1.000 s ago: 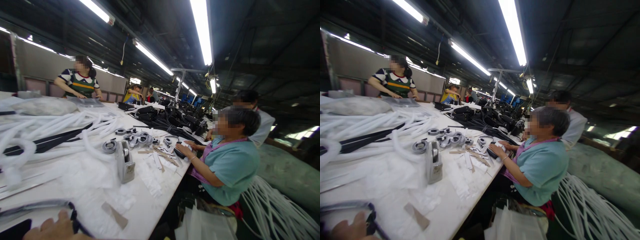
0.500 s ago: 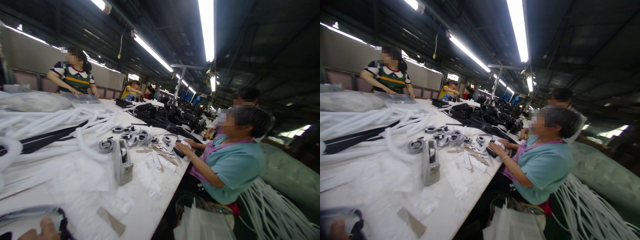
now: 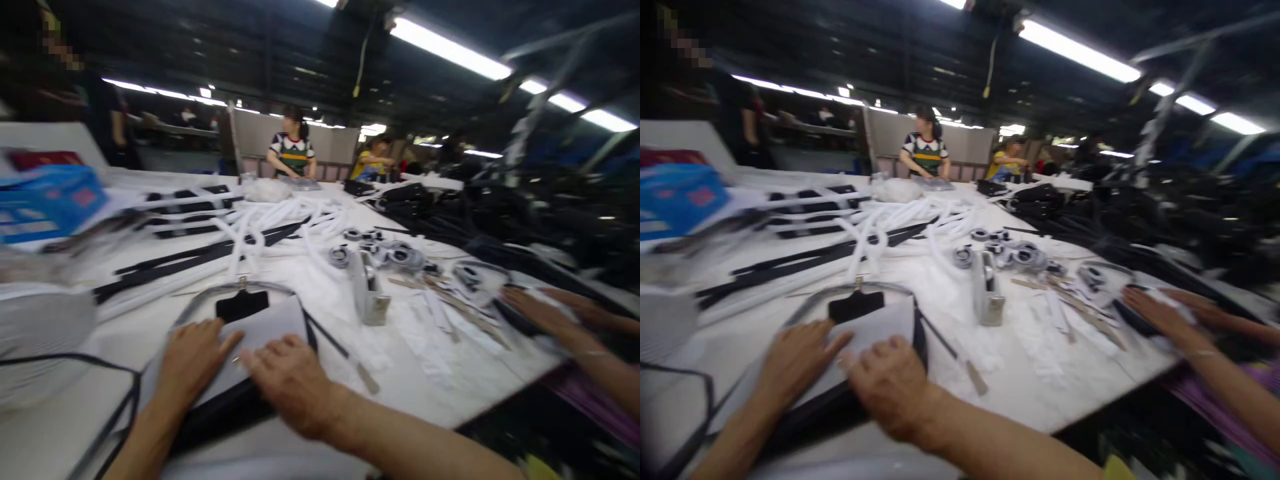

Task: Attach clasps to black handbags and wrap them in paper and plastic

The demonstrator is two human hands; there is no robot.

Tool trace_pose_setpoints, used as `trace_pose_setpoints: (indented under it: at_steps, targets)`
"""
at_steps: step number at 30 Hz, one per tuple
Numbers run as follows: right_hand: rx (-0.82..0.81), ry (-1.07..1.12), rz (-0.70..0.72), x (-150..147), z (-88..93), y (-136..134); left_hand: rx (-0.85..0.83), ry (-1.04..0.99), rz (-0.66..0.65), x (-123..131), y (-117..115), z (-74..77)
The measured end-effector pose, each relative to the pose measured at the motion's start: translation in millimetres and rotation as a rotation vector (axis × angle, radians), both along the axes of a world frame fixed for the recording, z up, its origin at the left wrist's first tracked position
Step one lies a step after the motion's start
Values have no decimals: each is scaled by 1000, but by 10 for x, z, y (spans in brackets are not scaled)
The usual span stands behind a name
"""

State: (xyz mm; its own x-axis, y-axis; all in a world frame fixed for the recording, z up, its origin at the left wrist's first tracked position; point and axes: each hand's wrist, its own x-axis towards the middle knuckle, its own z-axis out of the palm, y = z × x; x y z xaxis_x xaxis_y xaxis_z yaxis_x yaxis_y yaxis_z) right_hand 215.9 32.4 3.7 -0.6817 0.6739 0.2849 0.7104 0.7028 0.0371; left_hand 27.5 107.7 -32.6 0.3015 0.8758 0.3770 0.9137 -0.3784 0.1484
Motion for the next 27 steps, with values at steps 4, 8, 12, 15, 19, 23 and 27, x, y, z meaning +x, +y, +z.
trace_pose_setpoints:
  at_steps: [4,8,12,15,19,23,27]
  targets:
    - [-108,102,38,5,-132,299,6,24,136,-272,-66,-85]
    - [-53,222,82,101,-215,229,-33,-65,29,-229,-86,-218]
    - [7,304,60,89,-295,118,-22,-23,-21,-237,-225,-179]
    - [-105,220,-10,50,-228,88,-31,33,-42,-228,-256,-140]
    - [-422,-23,-47,-38,158,160,-224,17,-94,-193,-207,-174]
    - [-497,-171,-33,-229,501,489,-268,-2,-113,-185,-190,-155]
    - [-339,-111,-148,-389,366,895,-256,-4,-90,-192,-184,-142]
